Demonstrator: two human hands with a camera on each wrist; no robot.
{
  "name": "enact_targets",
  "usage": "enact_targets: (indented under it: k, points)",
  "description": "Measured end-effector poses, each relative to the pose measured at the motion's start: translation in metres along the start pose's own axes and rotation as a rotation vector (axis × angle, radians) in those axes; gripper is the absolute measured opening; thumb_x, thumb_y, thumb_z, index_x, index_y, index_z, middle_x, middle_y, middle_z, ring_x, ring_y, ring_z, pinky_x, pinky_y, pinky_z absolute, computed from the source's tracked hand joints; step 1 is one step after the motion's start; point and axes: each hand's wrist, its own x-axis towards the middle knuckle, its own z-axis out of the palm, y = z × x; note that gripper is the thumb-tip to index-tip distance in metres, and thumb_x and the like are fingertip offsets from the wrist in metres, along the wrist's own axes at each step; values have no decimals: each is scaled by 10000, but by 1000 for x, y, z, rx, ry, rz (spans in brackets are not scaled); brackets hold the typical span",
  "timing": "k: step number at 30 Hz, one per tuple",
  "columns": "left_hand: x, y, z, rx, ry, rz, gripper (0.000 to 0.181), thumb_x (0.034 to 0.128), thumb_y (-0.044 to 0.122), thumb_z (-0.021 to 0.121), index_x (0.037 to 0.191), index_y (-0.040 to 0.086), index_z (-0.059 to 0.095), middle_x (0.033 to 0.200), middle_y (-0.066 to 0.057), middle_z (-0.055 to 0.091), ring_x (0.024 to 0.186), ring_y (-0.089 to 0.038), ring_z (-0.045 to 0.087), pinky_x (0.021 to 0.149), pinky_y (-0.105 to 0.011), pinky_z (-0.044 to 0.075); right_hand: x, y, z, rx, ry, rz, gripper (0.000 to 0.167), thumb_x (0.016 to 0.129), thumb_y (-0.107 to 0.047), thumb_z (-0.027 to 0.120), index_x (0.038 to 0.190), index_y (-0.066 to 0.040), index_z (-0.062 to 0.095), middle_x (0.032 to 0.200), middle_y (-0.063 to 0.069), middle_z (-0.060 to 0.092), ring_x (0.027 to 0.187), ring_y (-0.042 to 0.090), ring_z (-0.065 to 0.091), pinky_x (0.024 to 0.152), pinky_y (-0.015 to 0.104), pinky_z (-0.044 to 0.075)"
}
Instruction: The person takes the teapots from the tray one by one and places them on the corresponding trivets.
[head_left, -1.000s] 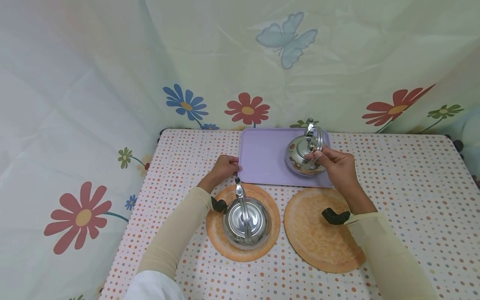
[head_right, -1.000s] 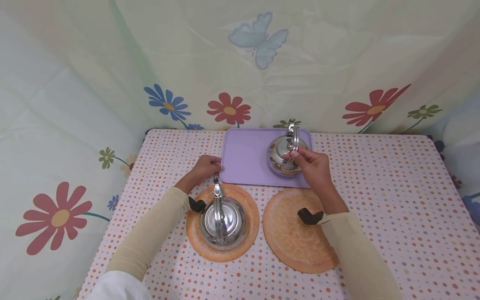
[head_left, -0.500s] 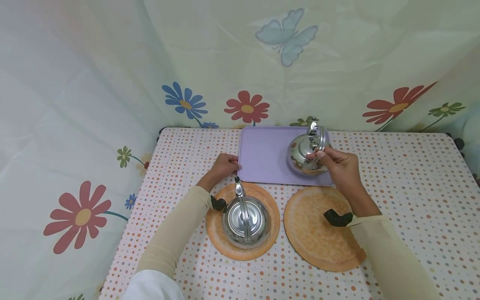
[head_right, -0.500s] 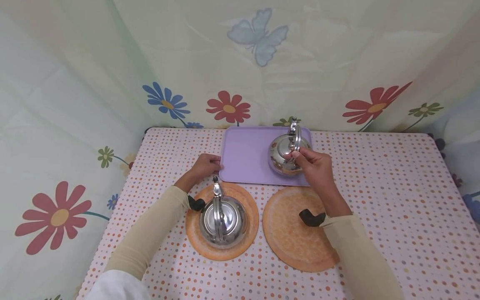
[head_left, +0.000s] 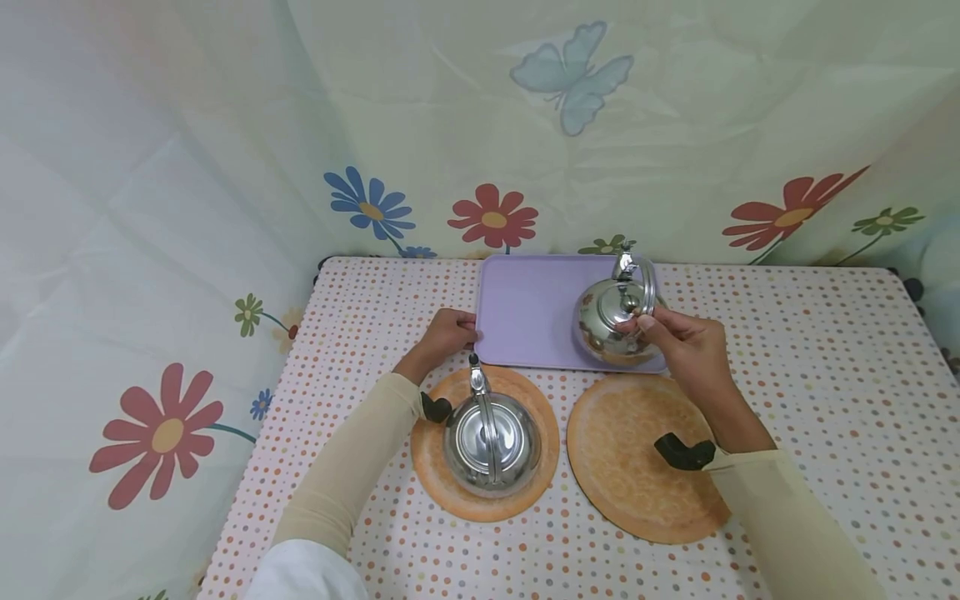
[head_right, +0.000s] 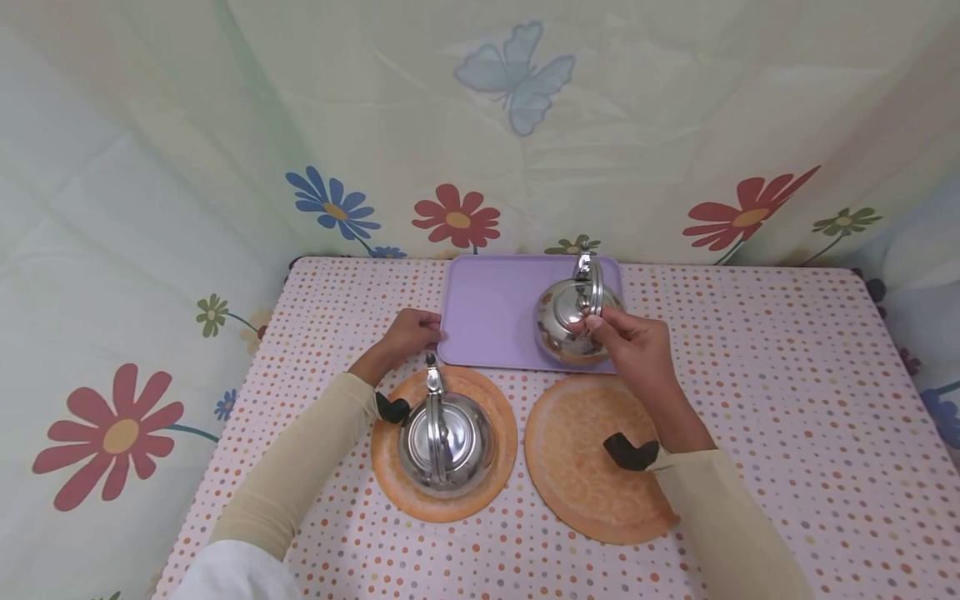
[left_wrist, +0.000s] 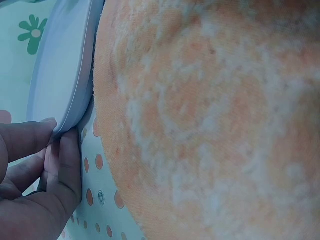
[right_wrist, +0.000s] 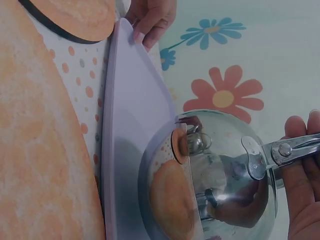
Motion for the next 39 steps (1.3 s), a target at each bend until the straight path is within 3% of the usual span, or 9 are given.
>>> enact_targets:
  k: [8, 18, 27, 32, 39]
  points:
    - [0, -1, 0, 15, 7, -5, 380, 899, -17, 649, 1261, -101, 570, 968, -136, 606, 891, -228, 658, 761, -268, 576, -7, -2, -3, 7, -6, -52, 205, 960, -2, 586, 1024, 175, 667, 877, 110, 734, 994, 82, 666, 814, 152, 520]
    - [-2, 1, -1, 2, -3, -13, 396, 905, -16, 643, 1281, -101, 554, 983, -137, 598, 919, -241, 656, 771, -275, 575, -21, -9, -3, -43, -18, -56, 202, 960, 4, 584, 1079, 146, 666, 880, 94, 736, 1001, 60, 656, 803, 151, 524]
    - [-2, 1, -1, 8, 1, -22, 405, 900, -15, 654, 1283, -97, 553, 999, -137, 589, 937, -242, 653, 779, -274, 573, -32, -12, -5, -27, -20, -73, 193, 945, 57, 577, 1089, 161, 653, 876, 46, 740, 964, 62, 671, 829, 156, 520]
    - [-2, 1, 0, 15, -1, -23, 412, 900, -12, 656, 1289, -95, 550, 998, -136, 589, 928, -235, 652, 777, -274, 574, -38, -12, -7, 11, -29, -110, 190, 938, 91, 564, 1082, 191, 635, 885, 79, 738, 1043, 99, 651, 851, 161, 512]
    - [-1, 2, 0, 14, -1, -33, 408, 899, -10, 658, 1286, -89, 555, 1000, -133, 593, 924, -230, 653, 775, -271, 574, -45, -11, -9, 32, -24, -86, 195, 938, 88, 566, 1088, 194, 631, 877, 63, 740, 1054, 92, 645, 840, 157, 514]
